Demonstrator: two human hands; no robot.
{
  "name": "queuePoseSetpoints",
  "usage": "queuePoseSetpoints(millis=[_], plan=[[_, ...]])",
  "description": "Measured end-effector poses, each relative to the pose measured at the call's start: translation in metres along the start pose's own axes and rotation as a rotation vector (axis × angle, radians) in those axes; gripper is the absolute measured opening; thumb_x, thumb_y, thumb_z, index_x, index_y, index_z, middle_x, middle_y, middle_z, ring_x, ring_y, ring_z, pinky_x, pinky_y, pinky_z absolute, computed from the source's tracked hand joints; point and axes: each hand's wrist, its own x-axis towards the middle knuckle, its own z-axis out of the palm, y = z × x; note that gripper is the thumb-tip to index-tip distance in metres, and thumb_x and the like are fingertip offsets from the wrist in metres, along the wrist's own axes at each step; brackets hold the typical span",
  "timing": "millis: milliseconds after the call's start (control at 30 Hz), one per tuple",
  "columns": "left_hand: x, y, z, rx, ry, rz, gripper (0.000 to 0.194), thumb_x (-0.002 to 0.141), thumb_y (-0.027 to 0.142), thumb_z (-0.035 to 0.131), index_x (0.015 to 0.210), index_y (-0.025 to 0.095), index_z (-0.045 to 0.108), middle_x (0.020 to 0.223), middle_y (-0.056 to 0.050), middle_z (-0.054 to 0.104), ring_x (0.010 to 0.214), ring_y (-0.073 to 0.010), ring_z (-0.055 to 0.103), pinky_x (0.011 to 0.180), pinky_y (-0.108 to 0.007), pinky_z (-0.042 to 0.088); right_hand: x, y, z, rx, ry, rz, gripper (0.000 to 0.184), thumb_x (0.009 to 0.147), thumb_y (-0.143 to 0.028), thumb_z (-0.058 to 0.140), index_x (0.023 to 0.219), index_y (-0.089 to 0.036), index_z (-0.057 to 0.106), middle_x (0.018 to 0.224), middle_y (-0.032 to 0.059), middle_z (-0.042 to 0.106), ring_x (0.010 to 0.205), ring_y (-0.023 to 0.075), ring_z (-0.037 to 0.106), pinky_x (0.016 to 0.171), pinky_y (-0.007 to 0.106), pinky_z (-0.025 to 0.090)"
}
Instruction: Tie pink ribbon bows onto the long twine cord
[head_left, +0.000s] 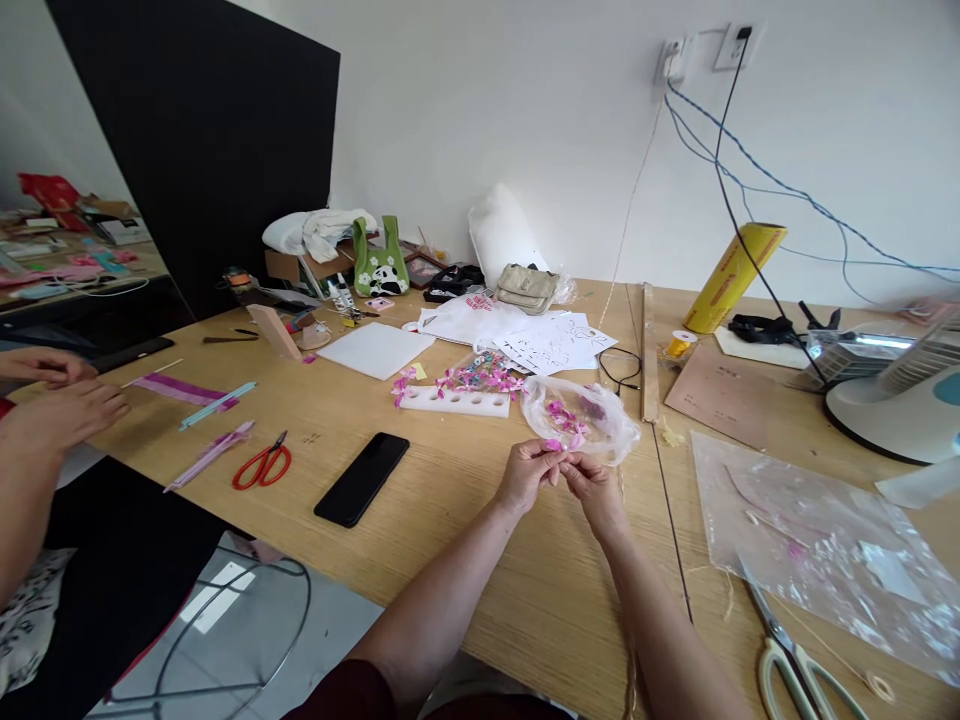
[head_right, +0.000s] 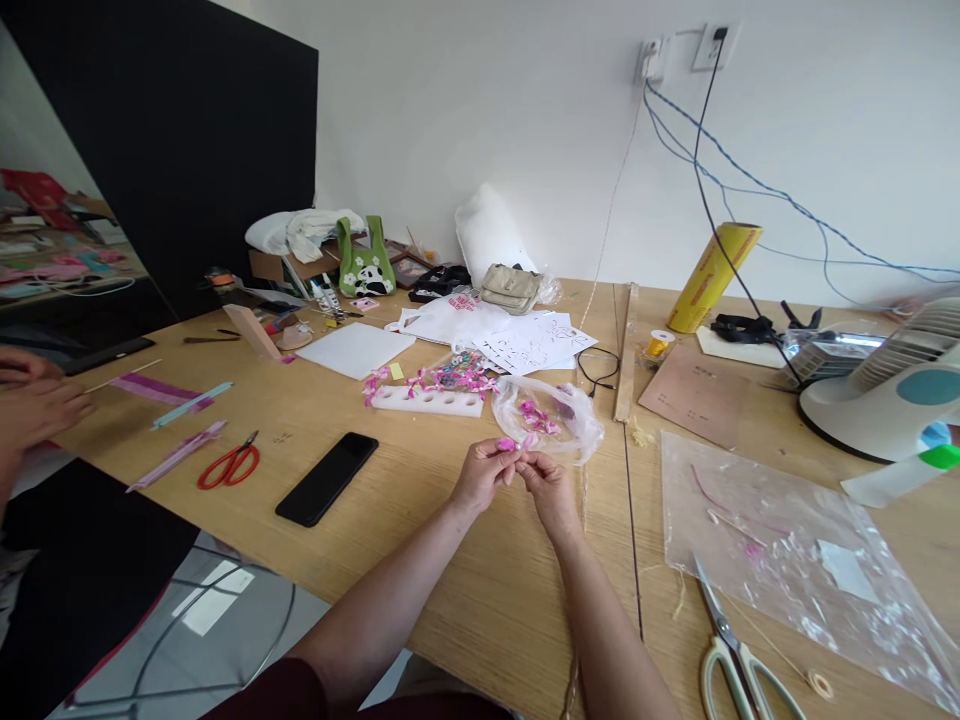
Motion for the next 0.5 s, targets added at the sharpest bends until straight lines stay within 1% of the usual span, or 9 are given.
queuePoseSetpoints(millis=[100, 167, 200, 267, 367, 433, 500], plan=[[0.000, 0.002, 0.000, -0.011, -0.004, 0.026, 0.028, 0.065, 0.038, 0.068, 0.062, 0.012, 0.061, 0.046, 0.002, 0.049, 0.043, -0.0050, 0.039, 0.043, -0.020, 0.024, 0.004, 0.004, -0.004, -0.082, -0.056, -0.044, 0.020, 0.069, -0.039, 0.061, 0.070, -0.019, 0.065, 0.054, -0.0026, 0.053, 0.047, 0.0081, 0.035, 0.044, 0.021, 0.029], [0.001, 0.002, 0.000, -0.017, 0.020, 0.058, 0.026, 0.065, 0.037, 0.067, 0.062, 0.011, 0.062, 0.050, 0.000, 0.053, 0.048, -0.0067, 0.044, 0.047, -0.021, 0.030, 0.009, 0.009, -0.011, -0.179, -0.105, -0.051, 0.020, 0.070, -0.038, 0.059, 0.069, -0.019, 0.065, 0.057, -0.0015, 0.057, 0.048, 0.0087, 0.039, 0.046, 0.022, 0.031], [0.002, 0.002, -0.001, -0.022, 0.042, 0.067, 0.025, 0.066, 0.036, 0.067, 0.063, 0.012, 0.062, 0.052, 0.000, 0.054, 0.049, -0.0071, 0.045, 0.049, -0.021, 0.031, 0.013, 0.011, -0.017, -0.242, -0.109, -0.048, 0.019, 0.070, -0.036, 0.058, 0.069, -0.019, 0.066, 0.057, -0.0013, 0.058, 0.048, 0.0090, 0.041, 0.046, 0.022, 0.033], [0.005, 0.001, -0.003, -0.047, 0.103, 0.078, 0.023, 0.066, 0.034, 0.067, 0.064, 0.012, 0.062, 0.054, 0.000, 0.056, 0.050, -0.0070, 0.046, 0.050, -0.021, 0.033, 0.022, 0.011, -0.031, -0.388, -0.056, -0.042, 0.018, 0.069, -0.033, 0.057, 0.072, -0.018, 0.066, 0.055, -0.0013, 0.057, 0.047, 0.0103, 0.045, 0.048, 0.023, 0.035], [0.009, -0.003, -0.006, -0.080, 0.199, 0.091, 0.022, 0.066, 0.033, 0.067, 0.065, 0.012, 0.061, 0.057, 0.000, 0.057, 0.051, -0.0064, 0.047, 0.051, -0.020, 0.033, 0.041, -0.001, -0.050, -0.632, 0.083, -0.065, 0.022, 0.070, -0.029, 0.052, 0.079, -0.017, 0.068, 0.057, 0.0010, 0.061, 0.051, 0.0137, 0.052, 0.052, 0.026, 0.039], [0.011, -0.005, -0.006, -0.076, 0.250, 0.093, 0.022, 0.066, 0.034, 0.067, 0.066, 0.012, 0.061, 0.059, -0.001, 0.058, 0.051, -0.0061, 0.047, 0.050, -0.020, 0.033, 0.056, -0.013, -0.057, -0.830, 0.092, -0.101, 0.022, 0.072, -0.025, 0.049, 0.081, -0.018, 0.069, 0.065, 0.0035, 0.065, 0.059, 0.0162, 0.056, 0.057, 0.027, 0.040], [0.013, -0.008, -0.006, -0.061, 0.283, 0.094, 0.023, 0.066, 0.034, 0.067, 0.067, 0.012, 0.061, 0.061, -0.001, 0.059, 0.050, -0.0063, 0.047, 0.049, -0.020, 0.032, 0.073, -0.020, -0.056, -1.005, 0.053, -0.129, 0.020, 0.071, -0.021, 0.051, 0.077, -0.019, 0.070, 0.073, 0.0060, 0.067, 0.067, 0.0187, 0.058, 0.062, 0.028, 0.040]])
